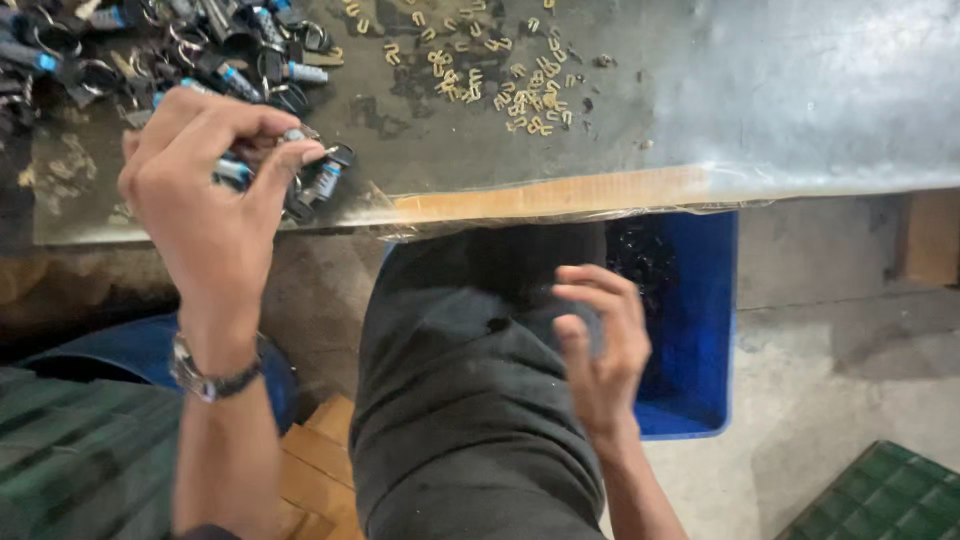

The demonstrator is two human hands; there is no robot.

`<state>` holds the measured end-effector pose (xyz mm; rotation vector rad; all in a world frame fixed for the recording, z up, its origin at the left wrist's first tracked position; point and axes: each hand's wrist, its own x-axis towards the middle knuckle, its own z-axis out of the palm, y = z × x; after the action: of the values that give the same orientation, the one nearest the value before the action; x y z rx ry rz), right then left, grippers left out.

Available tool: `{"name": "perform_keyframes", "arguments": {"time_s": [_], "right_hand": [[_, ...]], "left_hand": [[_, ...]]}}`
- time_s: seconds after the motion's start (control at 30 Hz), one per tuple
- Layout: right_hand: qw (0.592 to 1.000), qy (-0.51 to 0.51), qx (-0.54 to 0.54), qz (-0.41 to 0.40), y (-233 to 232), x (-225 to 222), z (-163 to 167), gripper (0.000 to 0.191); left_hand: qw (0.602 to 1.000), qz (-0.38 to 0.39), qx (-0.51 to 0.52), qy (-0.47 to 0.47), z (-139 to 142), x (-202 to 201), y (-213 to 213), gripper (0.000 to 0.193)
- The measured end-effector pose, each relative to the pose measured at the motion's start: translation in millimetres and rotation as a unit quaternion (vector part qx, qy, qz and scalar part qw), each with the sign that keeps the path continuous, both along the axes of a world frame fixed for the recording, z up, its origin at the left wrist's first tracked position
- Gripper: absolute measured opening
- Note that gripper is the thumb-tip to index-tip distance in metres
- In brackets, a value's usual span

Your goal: The person sits at a workbench assembling padlock cylinders. They pick up a lock cylinder body, insert small pin and spring components into it by hand, place finished cylinders with the pile of completed locks, and reach for new parts and cylinder bodies to repeat the assembly.

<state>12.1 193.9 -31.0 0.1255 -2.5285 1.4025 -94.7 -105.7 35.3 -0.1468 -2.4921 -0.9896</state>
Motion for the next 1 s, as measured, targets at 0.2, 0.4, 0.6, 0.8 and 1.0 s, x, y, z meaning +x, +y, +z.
{"name": "perform_keyframes", "arguments": {"time_s": [0.2, 0.4, 0.6, 0.8, 1.0], "right_hand": [[0.989, 0.098, -0.034, 0.106, -55.8, -50.3, 37.6, 0.038], [0.953, -0.113, -0.25, 0.131, -55.2, -48.5, 16.4, 0.027], [0.926, -0.167, -0.33, 0.074, -15.0, -5.6, -21.9, 0.035], [0.886, -0.208, -0.415, 0.005, 2.5, 8.1, -45.7, 0.038], [0.906, -0.205, -0.367, 0.057, -1.9, -1.3, -24.6, 0.038]], "left_hand": [[0.994, -0.027, 0.097, 0.047, 12.6, 18.8, 42.4, 0.015], [0.977, -0.184, 0.107, -0.014, 8.8, 27.4, 88.6, 0.035], [0.973, -0.213, -0.081, 0.025, -37.1, -28.4, 112.9, 0.053], [0.955, -0.245, -0.165, 0.017, -53.5, -31.0, 109.0, 0.07], [0.964, -0.217, -0.157, -0.001, -54.6, 3.5, 77.6, 0.048]]}}
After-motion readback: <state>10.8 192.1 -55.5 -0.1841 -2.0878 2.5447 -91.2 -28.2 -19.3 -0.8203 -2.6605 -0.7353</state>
